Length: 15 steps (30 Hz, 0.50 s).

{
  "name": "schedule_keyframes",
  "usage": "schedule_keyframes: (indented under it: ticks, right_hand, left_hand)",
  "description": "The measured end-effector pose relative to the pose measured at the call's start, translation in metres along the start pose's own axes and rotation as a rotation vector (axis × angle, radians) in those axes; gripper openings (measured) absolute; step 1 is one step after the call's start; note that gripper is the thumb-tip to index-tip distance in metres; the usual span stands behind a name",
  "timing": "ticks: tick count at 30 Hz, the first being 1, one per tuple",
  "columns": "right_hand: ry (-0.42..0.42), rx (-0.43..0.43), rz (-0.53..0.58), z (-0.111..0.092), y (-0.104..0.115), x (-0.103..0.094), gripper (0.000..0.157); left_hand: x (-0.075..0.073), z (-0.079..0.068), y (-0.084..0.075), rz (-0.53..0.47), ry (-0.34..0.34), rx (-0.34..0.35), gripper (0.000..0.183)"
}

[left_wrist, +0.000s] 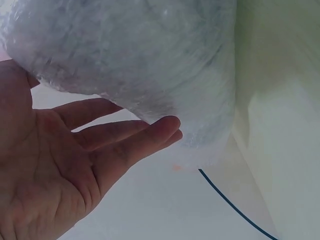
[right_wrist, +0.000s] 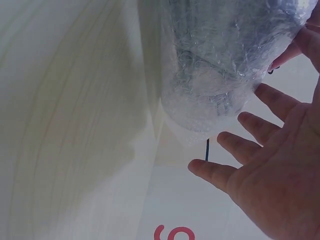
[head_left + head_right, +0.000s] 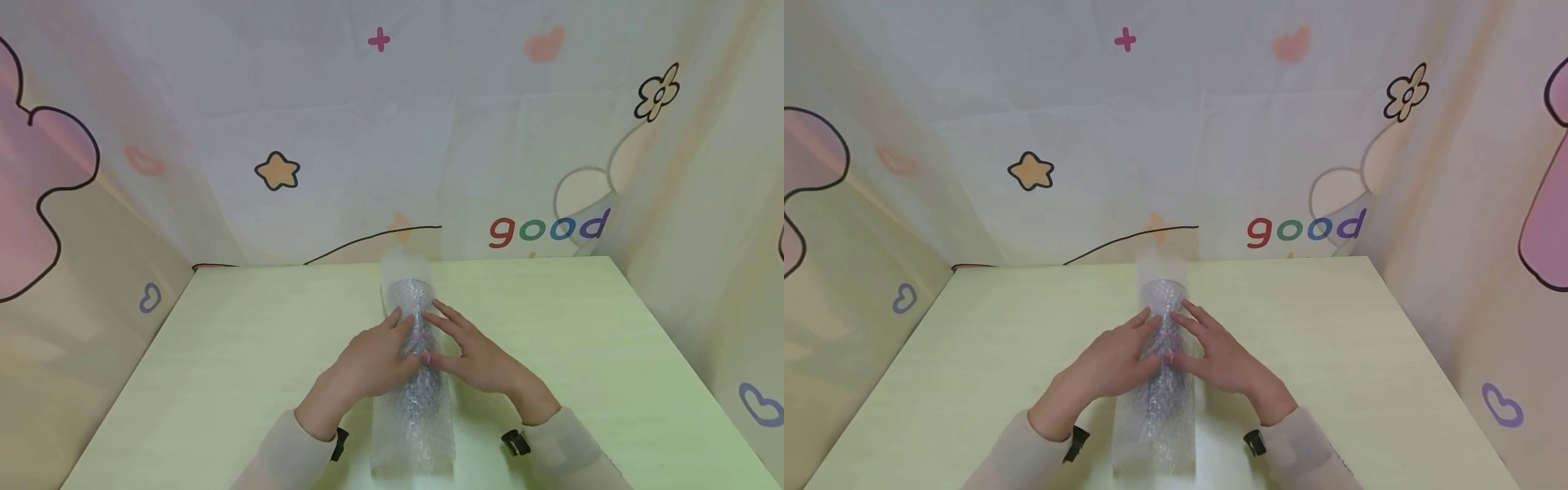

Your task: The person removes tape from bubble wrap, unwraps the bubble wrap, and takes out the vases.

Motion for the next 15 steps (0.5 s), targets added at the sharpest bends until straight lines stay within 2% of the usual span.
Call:
schedule_keyframes:
  ticks: [8, 15]
  right_hand:
    - [0.018, -0.003, 0.021, 0.0016, -0.0016, 0.0035, 0.071]
    - [0.048, -0.007, 0.064, 0.0029, 0.0014, 0.0051, 0.07]
  left_hand:
    - [0.0026, 0.0027, -0.0036, 0.06, -0.057, -0.015, 0.058]
    - [0.003, 0.0051, -0.0052, 0.17, -0.109, -0.036, 0.051]
Point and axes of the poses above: each hand's wrist, its own z-axis towards the middle knuckle, its own x-axis out of the palm, y = z × x, the point moved 4 cm from there along z, towards the middle knuckle, and after that the axes turned 6 degrees about y, right-handed, at the moved point
